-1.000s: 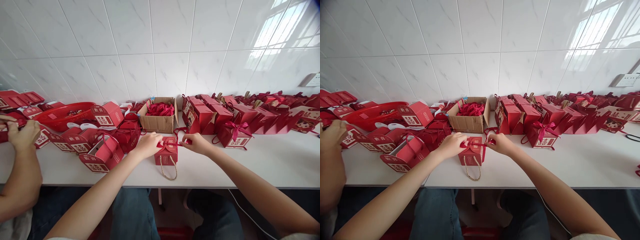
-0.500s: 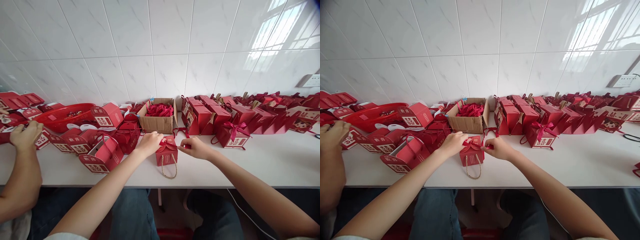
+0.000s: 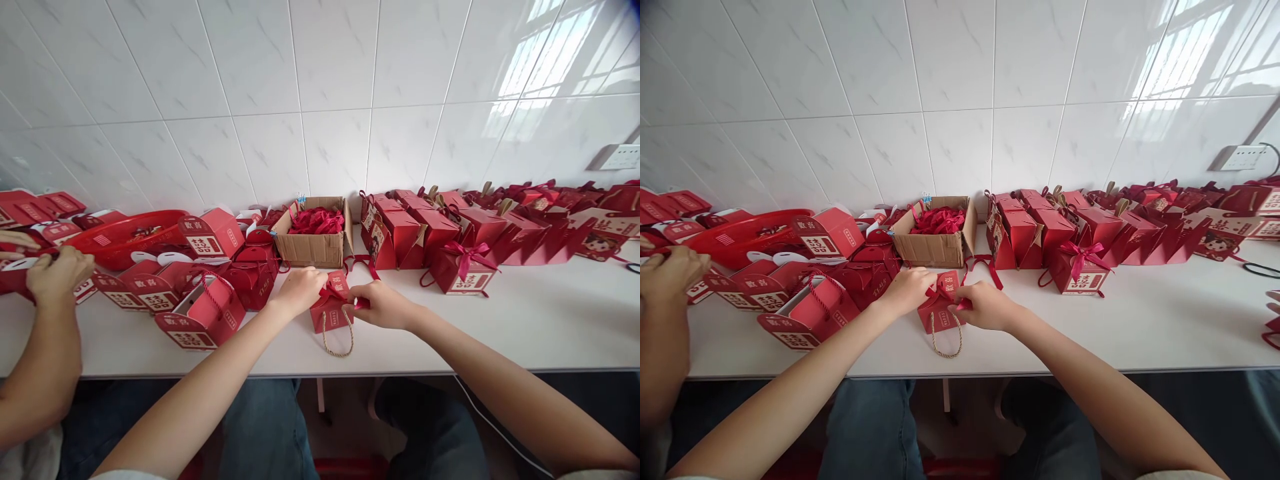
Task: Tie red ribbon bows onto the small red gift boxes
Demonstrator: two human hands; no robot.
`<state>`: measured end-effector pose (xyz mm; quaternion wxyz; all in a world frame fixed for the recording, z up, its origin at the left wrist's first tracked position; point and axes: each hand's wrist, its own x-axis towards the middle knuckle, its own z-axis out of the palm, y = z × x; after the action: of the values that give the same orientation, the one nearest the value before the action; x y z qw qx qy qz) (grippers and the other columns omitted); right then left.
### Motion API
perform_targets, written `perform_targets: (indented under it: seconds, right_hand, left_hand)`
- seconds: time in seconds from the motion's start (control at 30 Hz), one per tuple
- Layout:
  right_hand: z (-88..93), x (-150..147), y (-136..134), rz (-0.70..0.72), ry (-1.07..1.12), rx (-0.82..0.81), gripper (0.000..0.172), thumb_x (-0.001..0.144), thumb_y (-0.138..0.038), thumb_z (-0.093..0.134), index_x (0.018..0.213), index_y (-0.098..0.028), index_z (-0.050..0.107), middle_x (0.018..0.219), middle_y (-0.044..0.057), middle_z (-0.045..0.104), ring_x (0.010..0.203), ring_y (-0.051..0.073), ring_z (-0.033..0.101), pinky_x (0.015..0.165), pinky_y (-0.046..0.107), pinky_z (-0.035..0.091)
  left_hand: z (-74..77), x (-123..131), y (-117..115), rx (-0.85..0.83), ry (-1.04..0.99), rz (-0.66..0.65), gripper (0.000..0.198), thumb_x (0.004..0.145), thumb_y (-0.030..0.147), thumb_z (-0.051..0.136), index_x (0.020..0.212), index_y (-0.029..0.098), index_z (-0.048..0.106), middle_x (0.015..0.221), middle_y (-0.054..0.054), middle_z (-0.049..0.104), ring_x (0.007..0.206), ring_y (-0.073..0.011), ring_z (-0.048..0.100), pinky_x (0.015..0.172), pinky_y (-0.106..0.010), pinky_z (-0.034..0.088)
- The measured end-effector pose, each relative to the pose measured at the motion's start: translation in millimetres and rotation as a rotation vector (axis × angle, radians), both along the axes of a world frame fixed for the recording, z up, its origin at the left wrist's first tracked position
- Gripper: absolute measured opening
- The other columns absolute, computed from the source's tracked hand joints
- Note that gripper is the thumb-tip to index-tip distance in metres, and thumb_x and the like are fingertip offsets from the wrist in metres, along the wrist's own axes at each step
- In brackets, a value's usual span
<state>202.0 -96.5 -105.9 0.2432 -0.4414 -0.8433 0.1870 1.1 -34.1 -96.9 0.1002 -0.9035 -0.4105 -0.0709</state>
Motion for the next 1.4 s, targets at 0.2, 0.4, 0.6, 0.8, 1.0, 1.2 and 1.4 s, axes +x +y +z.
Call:
perform_targets:
  seconds: [0.2, 0.4, 0.6, 0.8, 1.0, 1.2, 1.4]
  right_hand:
    - [-2.3, 8.6, 3.1, -0.049, -0.013, -0.004, 0.017, 0.084, -0.03, 0.055, 0.074, -0.018, 0.062, 0.057, -0.001, 0.053, 0.051, 0.011, 0.039, 0.051, 0.023, 0.031]
    - [-8.5, 14.5, 5.6, -0.106, -0.012, -0.019, 0.014, 0.082, -0.026, 0.056, 0.074, -0.017, 0.063, 0.059, 0.0, 0.056, 0.054, 0.012, 0.044, 0.054, 0.024, 0.033]
    - [-7.4, 18.1, 1.6, -0.177, 0.152, -0.069, 0.025, 0.082, -0.037, 0.056, 0.096, -0.017, 0.06, 0.052, -0.006, 0.04, 0.049, 0.011, 0.036, 0.05, 0.024, 0.03]
    - [25.6, 27.0, 14.1, -0.127, 0.871, -0.216, 0.049, 0.087, -0.05, 0.033, 0.111, -0.013, 0.056, 0.059, -0.003, 0.033, 0.052, 0.013, 0.031, 0.049, 0.027, 0.03]
    - [61.1, 6.8, 42.6, -0.094, 1.236, -0.101, 0.028, 0.077, -0.027, 0.043, 0.092, -0.015, 0.064, 0.056, -0.003, 0.035, 0.049, 0.011, 0.031, 0.047, 0.025, 0.029]
    - [87.9, -19.7, 49.1, -0.068, 1.199, 0.016, 0.022, 0.071, -0.018, 0.061, 0.093, -0.017, 0.063, 0.068, -0.003, 0.058, 0.062, 0.01, 0.054, 0.061, 0.023, 0.044]
    - [102.3, -30.2, 48.6, -0.013, 1.146, 0.013, 0.024, 0.07, -0.029, 0.072, 0.089, -0.016, 0.064, 0.077, 0.002, 0.069, 0.072, 0.015, 0.065, 0.075, 0.031, 0.051]
  left_hand:
    - [0.4, -9.2, 2.4, -0.019, -0.076, 0.051, 0.011, 0.077, 0.016, 0.051, 0.078, 0.019, 0.062, 0.083, -0.008, 0.066, 0.078, -0.0217, 0.062, 0.066, -0.03, 0.046]
    - [-2.6, -13.7, 2.7, -0.093, -0.223, 0.019, 0.007, 0.076, 0.015, 0.053, 0.073, 0.021, 0.055, 0.086, -0.005, 0.066, 0.091, -0.0225, 0.058, 0.07, -0.03, 0.045]
    - [1.0, -25.6, 6.9, -0.195, -0.546, 0.04, 0.017, 0.078, 0.032, 0.056, 0.083, 0.022, 0.044, 0.09, -0.004, 0.06, 0.075, -0.0156, 0.052, 0.066, -0.028, 0.044]
    - [43.9, -35.2, 6.2, -0.36, -0.917, 0.013, 0.021, 0.069, 0.012, 0.036, 0.085, 0.023, 0.028, 0.105, -0.004, 0.059, 0.06, -0.0083, 0.045, 0.055, -0.023, 0.039]
    - [86.4, -8.1, -4.0, -0.804, -1.493, -0.212, 0.013, 0.059, 0.01, 0.044, 0.065, 0.018, 0.037, 0.082, -0.006, 0.063, 0.06, -0.0093, 0.045, 0.051, -0.021, 0.032]
    - [104.2, 7.1, 2.2, -0.926, -1.481, -0.258, 0.012, 0.071, 0.018, 0.042, 0.059, 0.018, 0.04, 0.07, -0.008, 0.065, 0.055, -0.0119, 0.05, 0.048, -0.022, 0.033]
    - [118.1, 4.0, 8.9, -0.734, -1.288, -0.316, 0.025, 0.084, 0.034, 0.047, 0.07, 0.017, 0.056, 0.085, -0.005, 0.069, 0.091, -0.0204, 0.062, 0.085, -0.034, 0.046]
